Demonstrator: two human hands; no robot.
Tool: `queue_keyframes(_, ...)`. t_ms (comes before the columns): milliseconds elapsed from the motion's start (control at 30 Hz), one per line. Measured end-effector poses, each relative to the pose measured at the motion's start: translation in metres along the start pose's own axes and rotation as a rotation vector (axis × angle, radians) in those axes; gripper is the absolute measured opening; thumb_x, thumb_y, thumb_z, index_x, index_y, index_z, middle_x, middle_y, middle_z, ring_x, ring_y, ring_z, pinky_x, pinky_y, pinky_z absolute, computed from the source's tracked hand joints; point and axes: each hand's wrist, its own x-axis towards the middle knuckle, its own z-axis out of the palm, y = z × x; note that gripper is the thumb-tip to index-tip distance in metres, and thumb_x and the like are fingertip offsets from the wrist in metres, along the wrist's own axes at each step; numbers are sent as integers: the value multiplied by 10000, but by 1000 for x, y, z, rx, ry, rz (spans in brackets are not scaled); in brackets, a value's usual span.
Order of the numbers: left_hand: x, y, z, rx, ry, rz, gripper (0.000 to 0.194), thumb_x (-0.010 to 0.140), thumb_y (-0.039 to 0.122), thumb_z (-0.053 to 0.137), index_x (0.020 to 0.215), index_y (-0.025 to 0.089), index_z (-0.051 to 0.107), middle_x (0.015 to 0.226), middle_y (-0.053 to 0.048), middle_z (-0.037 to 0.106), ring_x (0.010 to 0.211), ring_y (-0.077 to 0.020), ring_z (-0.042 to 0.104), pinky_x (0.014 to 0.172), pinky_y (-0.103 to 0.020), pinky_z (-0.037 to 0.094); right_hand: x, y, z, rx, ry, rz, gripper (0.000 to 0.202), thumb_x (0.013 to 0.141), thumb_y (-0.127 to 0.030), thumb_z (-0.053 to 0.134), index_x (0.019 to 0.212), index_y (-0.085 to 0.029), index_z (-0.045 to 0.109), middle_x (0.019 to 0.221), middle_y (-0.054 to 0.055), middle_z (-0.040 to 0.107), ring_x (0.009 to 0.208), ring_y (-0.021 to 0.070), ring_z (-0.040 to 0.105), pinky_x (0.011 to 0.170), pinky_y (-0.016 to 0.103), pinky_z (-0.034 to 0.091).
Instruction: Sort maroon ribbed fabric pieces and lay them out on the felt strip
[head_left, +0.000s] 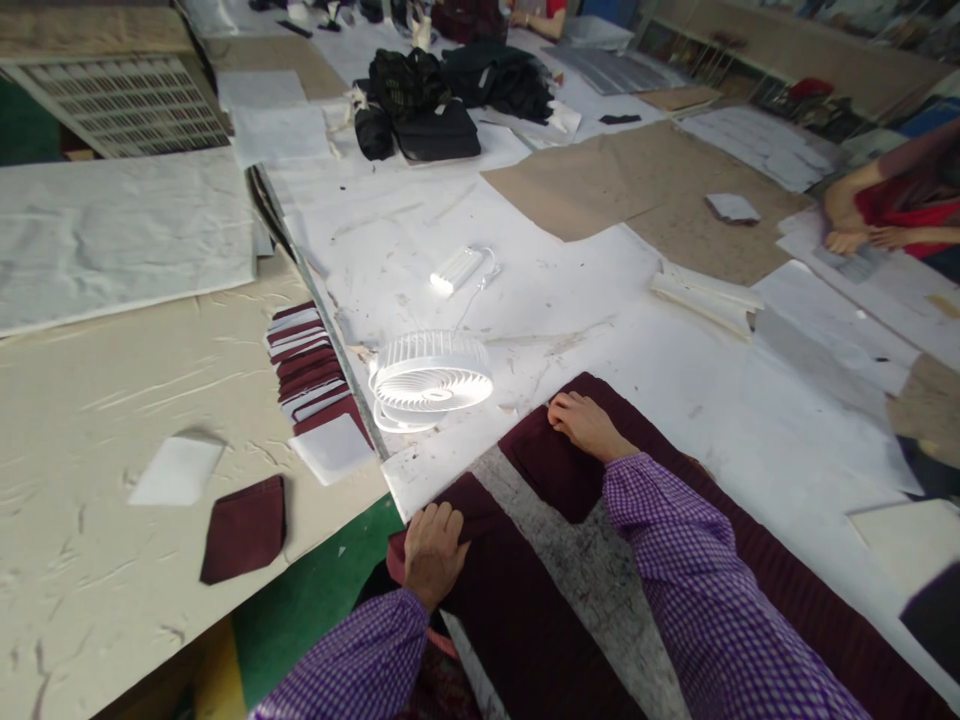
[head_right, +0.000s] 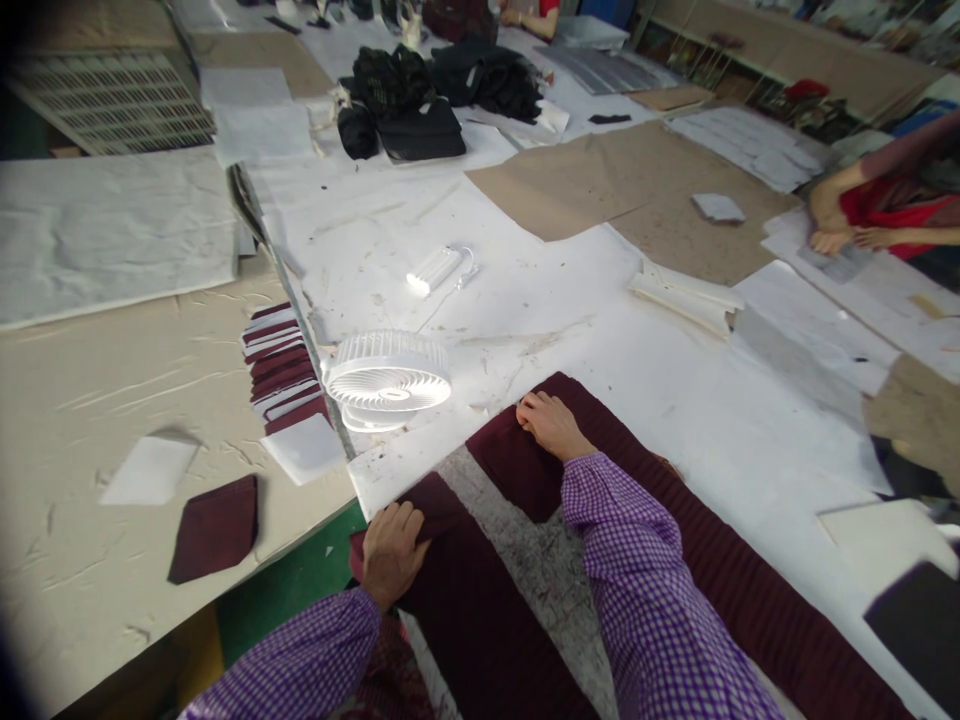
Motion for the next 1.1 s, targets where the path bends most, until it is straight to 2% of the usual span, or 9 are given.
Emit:
queue_keyframes(100, -1, 0, 0, 1, -1, -5, 83, 759, 259, 613, 799, 205, 565, 821, -39, 610, 797, -221, 521, 746, -371, 388, -7, -4, 0, -14, 35, -3, 77, 889, -174, 515, 888, -165, 591, 1054, 43, 576, 979, 201, 508, 839, 374, 407)
queue_keyframes(200, 0, 1, -1, 3, 4, -6, 66, 764, 255, 602, 796, 211, 565, 829, -40, 610, 794, -219, 524, 734, -373, 388, -5, -2, 2, -10, 42, 9, 88, 887, -212, 530, 933, -160, 583, 1025, 44, 580, 952, 199, 521, 829, 370, 409)
queue_keyframes(300, 1, 1, -2, 5, 11, -2, 64, 769, 260, 597, 795, 210, 567, 831, -41, 615, 793, -218, 530, 744, -373, 387, 3, 5, 4, 2, 17, 10, 160, 885, -280, 555, 978, -153, 582, 975, 36, 597, 908, 190, 552, 816, 372, 428)
queue_keyframes(433, 1, 1, -1, 1, 8, -1, 78, 774, 275, 600, 791, 206, 568, 820, -40, 622, 779, -217, 530, 743, -367, 387, 10, 10, 4, 8, -40, -20, 172, 890, -315, 554, 943, -157, 599, 906, 18, 614, 862, 176, 574, 809, 373, 446)
queue_keyframes(633, -1, 0, 0, -2, -20, -14, 98, 767, 284, 618, 795, 207, 565, 827, -40, 617, 788, -225, 529, 752, -373, 385, 6, 5, 1, -17, -28, -9, 178, 895, -280, 551, 1023, -162, 591, 1020, 40, 610, 946, 193, 568, 840, 394, 450)
queue_keyframes(900, -2, 0, 1, 2, -18, -8, 96, 767, 279, 619, 790, 202, 564, 811, -36, 611, 782, -221, 515, 763, -370, 380, 10, 5, -3, -46, -64, -31, 129, 884, -276, 568, 862, -155, 607, 954, 29, 602, 902, 175, 561, 803, 364, 460)
queue_keyframes(1100, -3, 0, 3, 0, -22, -19, 115, 755, 273, 633, 817, 196, 575, 840, -35, 621, 808, -224, 516, 781, -368, 382, 4, 0, -2, -35, -33, -1, 110, 890, -247, 554, 919, -150, 598, 1024, 43, 591, 954, 189, 553, 833, 385, 457)
